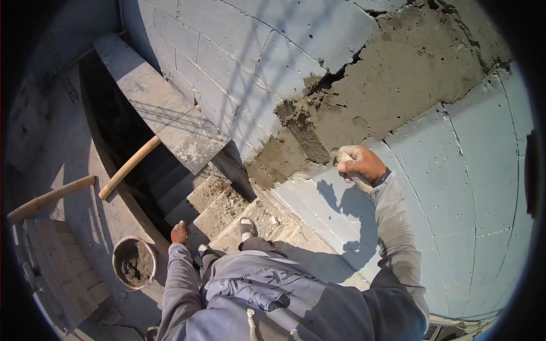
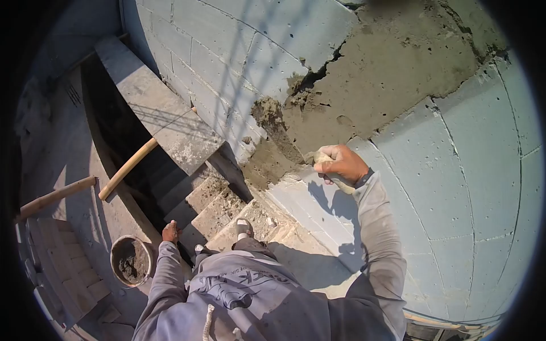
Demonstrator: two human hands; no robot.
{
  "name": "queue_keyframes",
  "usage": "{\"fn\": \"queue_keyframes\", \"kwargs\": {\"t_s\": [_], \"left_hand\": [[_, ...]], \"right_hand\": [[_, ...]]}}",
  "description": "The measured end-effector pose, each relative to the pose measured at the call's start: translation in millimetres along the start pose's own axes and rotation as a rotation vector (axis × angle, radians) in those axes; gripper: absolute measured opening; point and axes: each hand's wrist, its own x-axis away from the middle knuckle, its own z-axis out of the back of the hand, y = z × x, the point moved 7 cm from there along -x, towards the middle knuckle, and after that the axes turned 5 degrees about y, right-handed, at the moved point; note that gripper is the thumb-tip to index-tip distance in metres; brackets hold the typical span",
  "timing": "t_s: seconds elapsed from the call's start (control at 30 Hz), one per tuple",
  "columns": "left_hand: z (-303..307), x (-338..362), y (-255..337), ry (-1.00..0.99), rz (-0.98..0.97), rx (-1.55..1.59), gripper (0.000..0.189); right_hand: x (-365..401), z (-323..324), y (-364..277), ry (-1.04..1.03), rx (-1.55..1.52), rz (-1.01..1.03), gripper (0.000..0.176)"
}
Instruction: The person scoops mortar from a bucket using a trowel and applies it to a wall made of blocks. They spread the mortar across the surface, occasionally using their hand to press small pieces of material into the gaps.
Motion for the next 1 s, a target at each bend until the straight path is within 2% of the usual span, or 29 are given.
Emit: {"fn": "queue_keyframes", "kwargs": {"t_s": [0.07, 0.1, 0.2, 0.23, 0.33, 0.4, 0.43, 0.5, 0.63, 0.67, 0.77, 0.83, 0.9, 1.0], "left_hand": [[-18, 10, -25, -0.054, 0.080, -0.098, 0.040], [-31, 0, -46, -0.098, 0.104, -0.107, 0.046], [-49, -23, -86, -0.125, 0.191, -0.247, 0.042], [-60, -32, -96, -0.139, 0.204, -0.315, 0.043], [-107, -10, -54, -0.074, 0.284, -0.152, 0.045], [-150, 2, -19, -0.135, 0.345, -0.149, 0.046], [-172, 4, -6, -0.175, 0.328, -0.147, 0.046], [-213, 3, 8, -0.261, 0.320, -0.130, 0.046], [-253, 19, 39, -0.321, 0.195, 0.009, 0.037], [-252, 19, 39, -0.333, 0.188, 0.008, 0.037], [-225, 22, 15, -0.275, 0.206, -0.017, 0.037], [-184, 16, -14, -0.205, 0.234, -0.087, 0.037], [-137, 8, -53, -0.147, 0.356, -0.079, 0.038], [-72, 10, -83, -0.059, 0.412, -0.105, 0.035]], "right_hand": [[-12, 59, 22, 0.389, -0.051, -0.122, 0.022], [-19, 66, 23, 0.383, -0.043, -0.113, 0.022], [-19, 63, 49, 0.247, 0.244, -0.114, 0.027], [-23, 68, 62, 0.328, 0.355, -0.101, 0.032], [-34, 68, 69, 0.369, 0.479, -0.085, 0.036], [-32, 67, 52, 0.440, 0.661, 0.060, 0.036], [-28, 67, 48, 0.443, 0.657, 0.053, 0.036], [-18, 69, 27, 0.503, 0.918, 0.063, 0.035], [-1, 85, -23, 0.545, 0.906, 0.112, 0.033], [1, 87, -33, 0.528, 0.994, 0.036, 0.034], [13, 94, -59, 0.606, 1.012, 0.028, 0.034], [21, 94, -73, 0.610, 1.056, 0.066, 0.035], [31, 94, -83, 0.680, 1.013, 0.045, 0.035], [43, 84, -87, 0.701, 1.017, 0.101, 0.035]]}}
